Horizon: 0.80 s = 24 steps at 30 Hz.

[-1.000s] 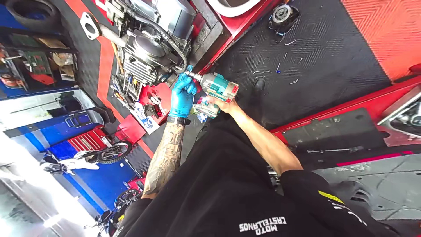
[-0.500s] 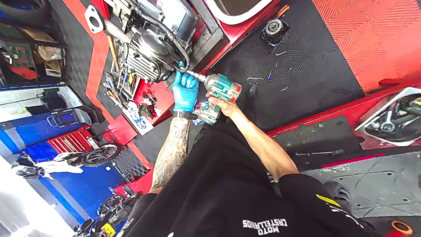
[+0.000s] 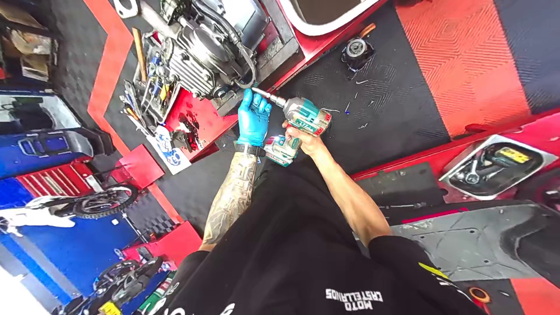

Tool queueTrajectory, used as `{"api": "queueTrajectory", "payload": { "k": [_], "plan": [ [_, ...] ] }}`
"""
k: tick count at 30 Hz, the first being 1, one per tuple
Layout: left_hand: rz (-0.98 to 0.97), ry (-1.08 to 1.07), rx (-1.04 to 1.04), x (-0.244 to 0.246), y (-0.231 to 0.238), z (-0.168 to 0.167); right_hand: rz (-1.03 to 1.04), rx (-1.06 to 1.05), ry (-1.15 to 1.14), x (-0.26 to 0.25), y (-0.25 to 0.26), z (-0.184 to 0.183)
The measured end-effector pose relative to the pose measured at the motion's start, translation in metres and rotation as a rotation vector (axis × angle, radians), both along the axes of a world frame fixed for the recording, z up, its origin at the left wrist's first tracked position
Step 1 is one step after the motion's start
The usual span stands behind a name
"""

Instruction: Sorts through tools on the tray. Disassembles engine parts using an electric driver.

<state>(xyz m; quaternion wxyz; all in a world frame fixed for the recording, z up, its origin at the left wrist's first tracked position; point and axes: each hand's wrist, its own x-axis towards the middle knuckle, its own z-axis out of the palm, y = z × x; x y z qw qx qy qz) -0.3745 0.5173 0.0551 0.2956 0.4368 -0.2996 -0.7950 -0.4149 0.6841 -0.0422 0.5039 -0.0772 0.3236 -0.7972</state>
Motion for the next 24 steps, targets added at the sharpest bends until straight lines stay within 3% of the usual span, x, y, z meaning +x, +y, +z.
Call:
{"api": "queueTrajectory", "payload": {
  "k": [3,7,15,19,24],
  "plan": [
    [-0.098,-0.119,-0.089,0.0,0.015,0.005,0.011,-0.01,-0.009,-0.007,0.021,-0.001],
    [-0.341,-0.36,-0.361,0.001,0.042,0.029,0.024,-0.041,-0.01,-0.022,0.046,-0.002],
    [-0.373,-0.343,-0.592,-0.037,0.073,0.081,-0.097,-0.239,-0.035,-0.043,0.067,0.022],
    [-0.336,-0.233,-0.509,-0.06,0.074,0.095,-0.148,-0.295,-0.039,-0.049,0.069,0.038],
    [-0.14,-0.078,-0.051,-0.081,0.067,0.104,-0.168,-0.261,0.021,-0.05,0.078,0.046]
  ]
}}
